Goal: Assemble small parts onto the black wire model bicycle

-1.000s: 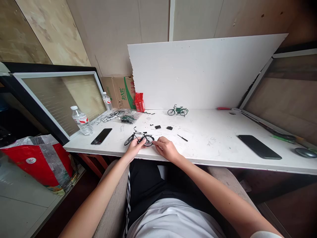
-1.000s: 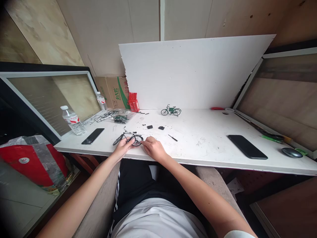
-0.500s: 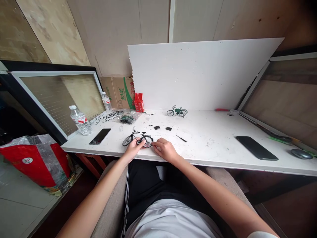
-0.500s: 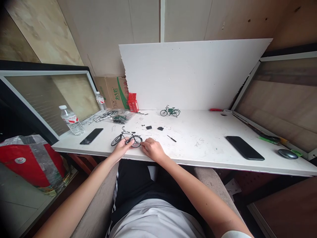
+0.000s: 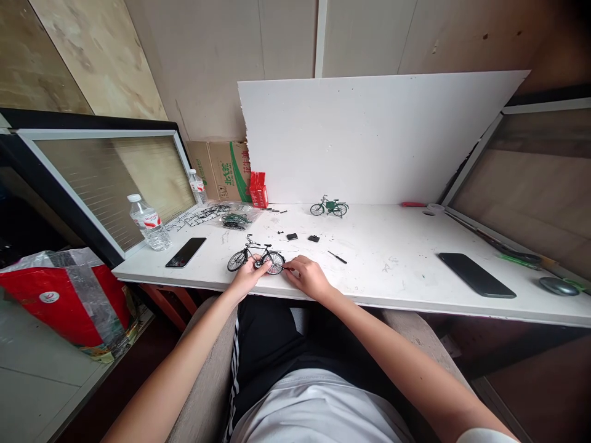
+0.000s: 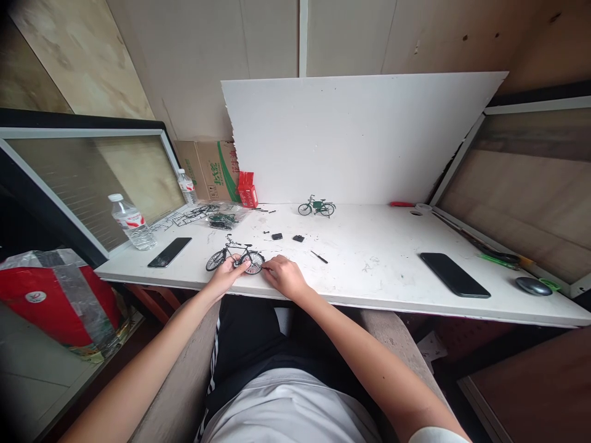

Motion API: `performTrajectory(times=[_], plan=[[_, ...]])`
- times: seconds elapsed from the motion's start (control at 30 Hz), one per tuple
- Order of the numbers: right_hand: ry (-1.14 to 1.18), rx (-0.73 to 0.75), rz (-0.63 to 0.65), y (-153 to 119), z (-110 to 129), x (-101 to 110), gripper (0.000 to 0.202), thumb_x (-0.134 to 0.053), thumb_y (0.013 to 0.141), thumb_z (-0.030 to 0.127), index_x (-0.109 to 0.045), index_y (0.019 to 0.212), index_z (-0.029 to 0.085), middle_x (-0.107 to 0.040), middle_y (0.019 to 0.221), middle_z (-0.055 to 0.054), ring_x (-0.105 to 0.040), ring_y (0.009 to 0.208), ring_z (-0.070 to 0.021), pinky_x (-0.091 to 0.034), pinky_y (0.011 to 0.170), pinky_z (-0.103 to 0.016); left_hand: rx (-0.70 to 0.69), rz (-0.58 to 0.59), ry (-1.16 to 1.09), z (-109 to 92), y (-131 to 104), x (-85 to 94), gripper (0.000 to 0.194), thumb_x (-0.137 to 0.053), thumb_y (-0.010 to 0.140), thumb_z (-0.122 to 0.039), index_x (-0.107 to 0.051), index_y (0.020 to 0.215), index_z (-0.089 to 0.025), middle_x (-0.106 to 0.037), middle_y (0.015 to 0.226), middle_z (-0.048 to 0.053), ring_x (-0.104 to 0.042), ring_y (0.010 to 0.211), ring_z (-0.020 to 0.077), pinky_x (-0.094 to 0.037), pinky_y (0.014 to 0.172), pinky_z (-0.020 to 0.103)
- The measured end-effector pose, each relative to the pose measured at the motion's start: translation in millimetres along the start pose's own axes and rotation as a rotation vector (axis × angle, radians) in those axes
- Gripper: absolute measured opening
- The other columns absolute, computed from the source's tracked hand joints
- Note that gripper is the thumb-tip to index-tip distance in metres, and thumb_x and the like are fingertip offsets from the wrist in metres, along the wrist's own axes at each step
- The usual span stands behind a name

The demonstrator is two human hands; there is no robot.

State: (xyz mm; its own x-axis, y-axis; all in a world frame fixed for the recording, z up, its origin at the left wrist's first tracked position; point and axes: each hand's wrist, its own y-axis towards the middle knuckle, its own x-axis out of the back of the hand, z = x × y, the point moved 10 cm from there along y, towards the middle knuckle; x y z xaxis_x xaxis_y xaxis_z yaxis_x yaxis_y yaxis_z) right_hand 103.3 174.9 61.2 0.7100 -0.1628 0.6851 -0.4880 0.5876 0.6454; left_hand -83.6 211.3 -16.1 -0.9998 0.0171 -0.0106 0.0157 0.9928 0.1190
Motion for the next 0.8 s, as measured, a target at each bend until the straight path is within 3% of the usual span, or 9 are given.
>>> performTrajectory(times=[0.53, 0.8], plan=[[0.088, -0.022, 0.039, 0.8, -3.7, -0.8, 0.009, -0.058, 0.099, 0.019, -0.063, 0.106, 0.020, -0.069, 0.096, -0.006, -0.064, 0.083, -0.0177, -0.050, 0.074, -0.029, 0.019, -0.006, 0.024, -5.8, -4.0, -2.3, 0.047, -0.083, 0.079, -0.052, -0.060, 0.107, -0.022, -0.075, 0.104, 0.005, -0.071, 0.102, 0.0256, -0.050, 0.099, 0.039], [0.043, 0.022, 0.055, 1.3, 0.8, -3.7, 0.011, -0.058, 0.102, 0.020, -0.067, 0.108, 0.020, -0.068, 0.093, -0.005, -0.064, 0.083, -0.0178, -0.050, 0.075, -0.028, -0.009, -0.024, 0.041, 1.3, 0.5, 2.8, 0.048, -0.083, 0.079, -0.052, -0.061, 0.109, -0.022, -0.075, 0.106, 0.006, -0.071, 0.103, 0.0256, -0.050, 0.101, 0.040]])
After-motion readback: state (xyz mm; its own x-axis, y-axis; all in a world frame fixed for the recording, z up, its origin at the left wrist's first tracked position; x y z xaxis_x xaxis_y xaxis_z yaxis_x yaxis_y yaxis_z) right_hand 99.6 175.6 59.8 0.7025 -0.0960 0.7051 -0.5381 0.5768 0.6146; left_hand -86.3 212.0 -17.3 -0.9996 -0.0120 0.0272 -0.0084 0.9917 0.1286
